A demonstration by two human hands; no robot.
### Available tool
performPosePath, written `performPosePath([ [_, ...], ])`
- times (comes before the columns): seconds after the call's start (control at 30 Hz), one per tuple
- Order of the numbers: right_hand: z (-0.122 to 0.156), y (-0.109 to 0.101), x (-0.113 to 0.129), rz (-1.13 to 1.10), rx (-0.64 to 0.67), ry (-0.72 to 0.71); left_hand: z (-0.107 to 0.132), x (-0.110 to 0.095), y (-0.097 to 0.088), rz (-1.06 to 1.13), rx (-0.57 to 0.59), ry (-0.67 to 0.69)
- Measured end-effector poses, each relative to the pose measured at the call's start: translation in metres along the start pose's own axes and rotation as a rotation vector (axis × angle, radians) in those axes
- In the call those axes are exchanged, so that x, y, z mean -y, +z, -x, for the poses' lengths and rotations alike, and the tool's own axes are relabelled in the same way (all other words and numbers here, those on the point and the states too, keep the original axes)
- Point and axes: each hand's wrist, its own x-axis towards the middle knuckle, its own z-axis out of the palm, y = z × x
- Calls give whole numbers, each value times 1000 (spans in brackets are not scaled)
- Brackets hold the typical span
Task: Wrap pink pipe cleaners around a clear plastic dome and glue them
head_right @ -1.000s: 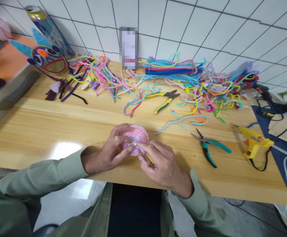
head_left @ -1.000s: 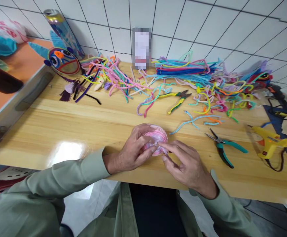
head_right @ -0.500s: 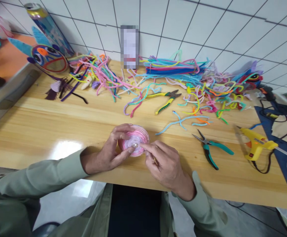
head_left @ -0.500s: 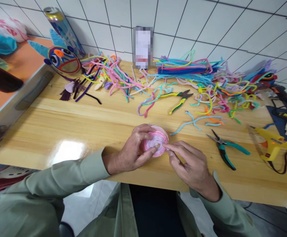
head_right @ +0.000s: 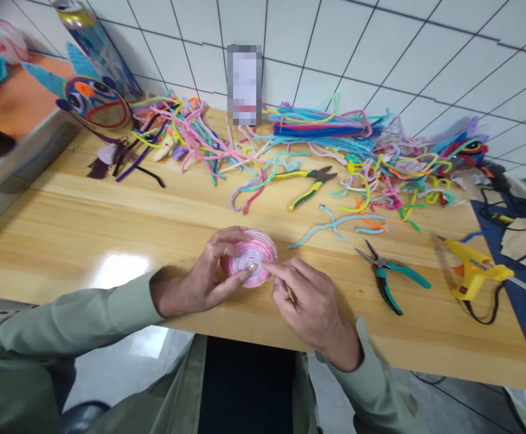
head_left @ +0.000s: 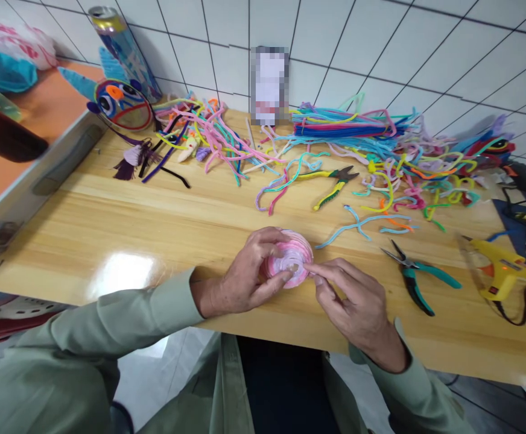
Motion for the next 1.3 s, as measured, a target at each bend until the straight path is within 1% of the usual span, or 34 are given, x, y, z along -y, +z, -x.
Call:
performPosePath([
  [0.13,-1,-1,-1,13,3,10,0,1,1,18,-5,6],
  [0.47,-4,-1,-8,-60,-13,81,0,6,4,45,-9,35],
  [0.63,-10,-4,-6,-25,-23,88,-2,7,5,68,-11,61],
  [0.87,-14,-4,-3,7,-9,2,-6,9,7,98,-33,79],
  [1.0,-11,-7,-2,-30,-37,-39,-5,11,7,75,-30,72],
  [1.13,-5,-12,-5,30,-53,-173,-4,13,8,67,-28,73],
  [1.3,3,-16,-10,59,22,-388,-4,16,9,56,-37,92],
])
